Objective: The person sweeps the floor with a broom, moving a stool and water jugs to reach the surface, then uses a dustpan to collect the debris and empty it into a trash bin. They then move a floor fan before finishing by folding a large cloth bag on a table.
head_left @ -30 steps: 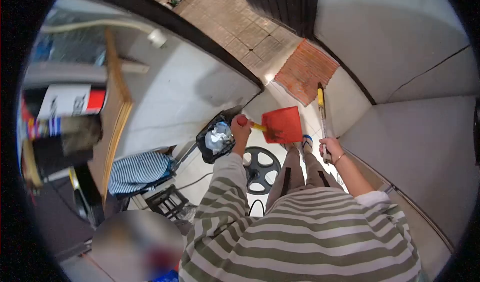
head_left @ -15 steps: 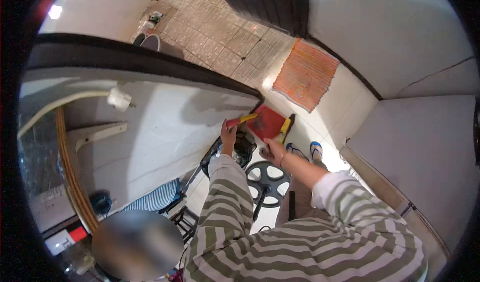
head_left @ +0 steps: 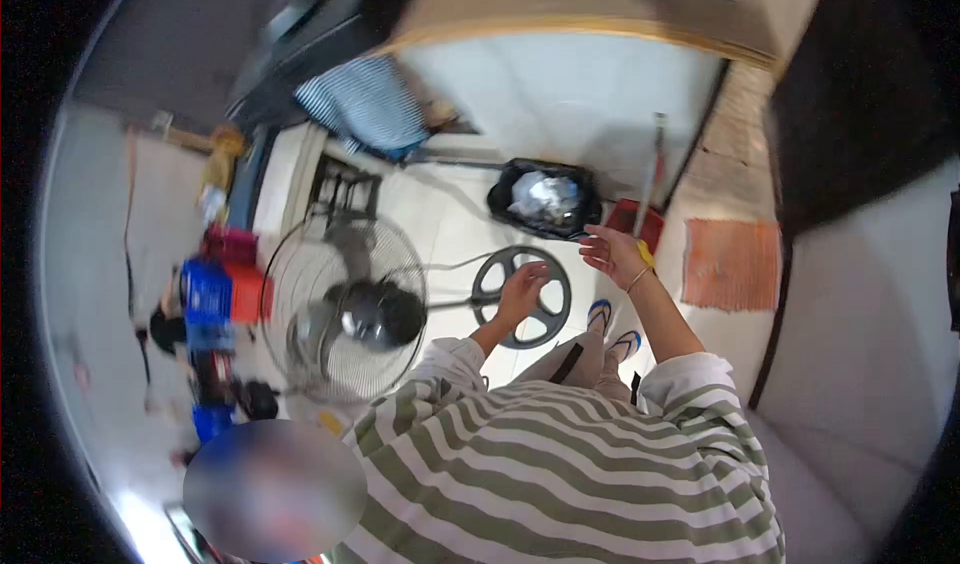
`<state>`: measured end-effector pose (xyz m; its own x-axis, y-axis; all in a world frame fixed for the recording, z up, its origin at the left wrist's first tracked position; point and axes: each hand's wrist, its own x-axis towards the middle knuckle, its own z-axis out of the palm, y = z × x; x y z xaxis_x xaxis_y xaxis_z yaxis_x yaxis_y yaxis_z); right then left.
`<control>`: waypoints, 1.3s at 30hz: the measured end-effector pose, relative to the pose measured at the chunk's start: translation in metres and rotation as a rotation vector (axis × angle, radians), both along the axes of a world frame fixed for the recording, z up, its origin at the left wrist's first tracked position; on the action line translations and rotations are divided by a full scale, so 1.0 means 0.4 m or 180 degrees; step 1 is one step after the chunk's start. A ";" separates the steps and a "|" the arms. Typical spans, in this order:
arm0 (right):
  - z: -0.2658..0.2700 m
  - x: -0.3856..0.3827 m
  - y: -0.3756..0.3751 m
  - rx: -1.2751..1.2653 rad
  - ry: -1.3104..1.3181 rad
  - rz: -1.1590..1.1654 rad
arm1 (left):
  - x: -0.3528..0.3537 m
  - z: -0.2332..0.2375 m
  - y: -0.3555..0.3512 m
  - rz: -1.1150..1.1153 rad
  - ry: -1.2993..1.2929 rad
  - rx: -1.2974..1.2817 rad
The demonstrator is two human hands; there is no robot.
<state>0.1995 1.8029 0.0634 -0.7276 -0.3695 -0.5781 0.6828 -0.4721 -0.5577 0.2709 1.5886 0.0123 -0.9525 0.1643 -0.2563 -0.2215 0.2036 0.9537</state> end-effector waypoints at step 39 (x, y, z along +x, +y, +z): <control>0.129 0.023 -1.034 0.4263 0.1382 0.3632 | 0.633 0.427 -1.009 0.1884 0.2142 -0.1286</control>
